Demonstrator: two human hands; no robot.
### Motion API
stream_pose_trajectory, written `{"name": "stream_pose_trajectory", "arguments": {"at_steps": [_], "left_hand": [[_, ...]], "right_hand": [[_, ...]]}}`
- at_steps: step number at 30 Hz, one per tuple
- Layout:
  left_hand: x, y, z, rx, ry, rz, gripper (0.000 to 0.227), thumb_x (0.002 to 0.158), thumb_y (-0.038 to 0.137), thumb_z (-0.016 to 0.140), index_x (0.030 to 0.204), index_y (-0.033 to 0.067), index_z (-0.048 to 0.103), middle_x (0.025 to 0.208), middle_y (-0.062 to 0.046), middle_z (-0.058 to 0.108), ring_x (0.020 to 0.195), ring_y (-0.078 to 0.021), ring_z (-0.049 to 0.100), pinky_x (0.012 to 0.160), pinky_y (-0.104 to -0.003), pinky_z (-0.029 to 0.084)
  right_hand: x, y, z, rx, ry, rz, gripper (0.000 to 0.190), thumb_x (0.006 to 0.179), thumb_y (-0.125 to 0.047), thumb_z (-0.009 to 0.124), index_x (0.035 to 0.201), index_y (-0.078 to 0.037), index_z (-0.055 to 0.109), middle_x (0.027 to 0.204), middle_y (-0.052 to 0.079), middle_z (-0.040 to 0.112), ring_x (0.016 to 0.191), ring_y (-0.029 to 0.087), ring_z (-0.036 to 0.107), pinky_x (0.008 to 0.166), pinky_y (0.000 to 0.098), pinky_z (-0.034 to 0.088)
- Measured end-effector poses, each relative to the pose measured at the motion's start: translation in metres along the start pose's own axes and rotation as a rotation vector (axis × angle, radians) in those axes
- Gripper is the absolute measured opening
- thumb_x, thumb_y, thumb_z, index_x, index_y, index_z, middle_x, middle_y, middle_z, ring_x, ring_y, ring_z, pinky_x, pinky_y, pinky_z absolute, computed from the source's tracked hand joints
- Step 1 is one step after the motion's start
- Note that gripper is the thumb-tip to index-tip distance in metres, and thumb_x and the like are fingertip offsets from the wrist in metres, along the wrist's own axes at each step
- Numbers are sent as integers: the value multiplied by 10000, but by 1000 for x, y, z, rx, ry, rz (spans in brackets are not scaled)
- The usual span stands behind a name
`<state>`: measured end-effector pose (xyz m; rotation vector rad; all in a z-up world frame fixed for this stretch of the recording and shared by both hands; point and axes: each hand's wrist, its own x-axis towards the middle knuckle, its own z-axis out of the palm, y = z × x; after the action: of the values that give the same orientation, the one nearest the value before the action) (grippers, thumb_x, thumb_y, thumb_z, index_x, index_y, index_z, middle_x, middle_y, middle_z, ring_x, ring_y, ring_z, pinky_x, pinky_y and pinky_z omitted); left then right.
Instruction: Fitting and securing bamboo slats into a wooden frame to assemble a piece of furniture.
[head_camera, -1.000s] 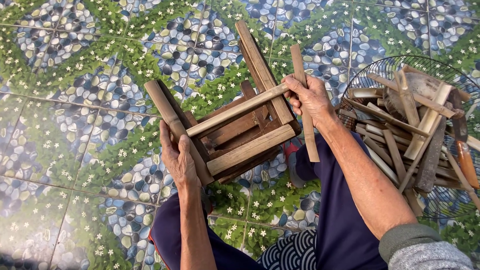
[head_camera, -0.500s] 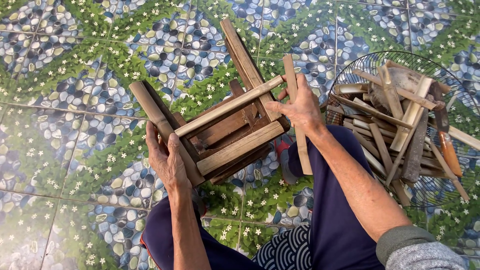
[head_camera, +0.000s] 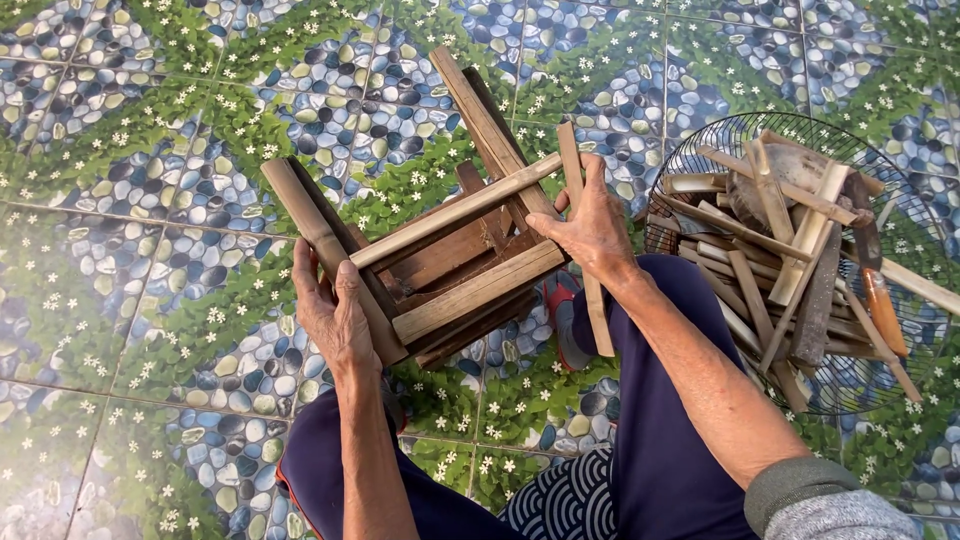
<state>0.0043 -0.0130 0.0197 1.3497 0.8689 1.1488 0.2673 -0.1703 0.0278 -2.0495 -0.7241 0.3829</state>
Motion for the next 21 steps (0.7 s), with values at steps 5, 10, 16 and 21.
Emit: {"name": "stream_pose_trajectory", "arguments": {"at_steps": [5, 10, 16, 21], "left_hand": [[1, 0, 0, -9, 1, -1, 639, 1075, 223, 679, 1608, 100, 349, 1537, -371, 358, 1412, -618, 332, 1136, -695, 336], [2, -6, -2, -12, 0, -1, 644, 1079, 231, 680, 1617, 123, 343, 1545, -366, 356, 1415, -617, 334, 1136, -698, 331], [-2, 1, 3, 37, -1, 21, 681, 1073, 220, 689, 1634, 142, 309, 1558, -352, 360, 1431, -607, 320, 1137, -713, 312], [3, -1, -2, 488, -29, 90, 544, 1029, 308, 698, 1540, 277, 513, 1602, -291, 330, 1434, -608, 312, 1139, -758, 286]], "right_hand": [[-4, -9, -2, -46, 15, 10, 782, 775, -238, 856, 1407, -121, 412, 863, 59, 676, 760, 240, 680, 694, 421, 540], [-8, -15, -4, -78, 23, 13, 767, 764, -240, 836, 1402, -121, 427, 851, 63, 677, 785, 276, 703, 703, 460, 542], [-7, -14, -2, -84, 31, -7, 762, 768, -248, 831, 1400, -112, 429, 845, 75, 670, 783, 285, 695, 709, 480, 537], [-7, -15, -3, -93, 26, -1, 763, 779, -253, 822, 1421, -112, 433, 833, 63, 661, 761, 271, 685, 686, 481, 532]]}}
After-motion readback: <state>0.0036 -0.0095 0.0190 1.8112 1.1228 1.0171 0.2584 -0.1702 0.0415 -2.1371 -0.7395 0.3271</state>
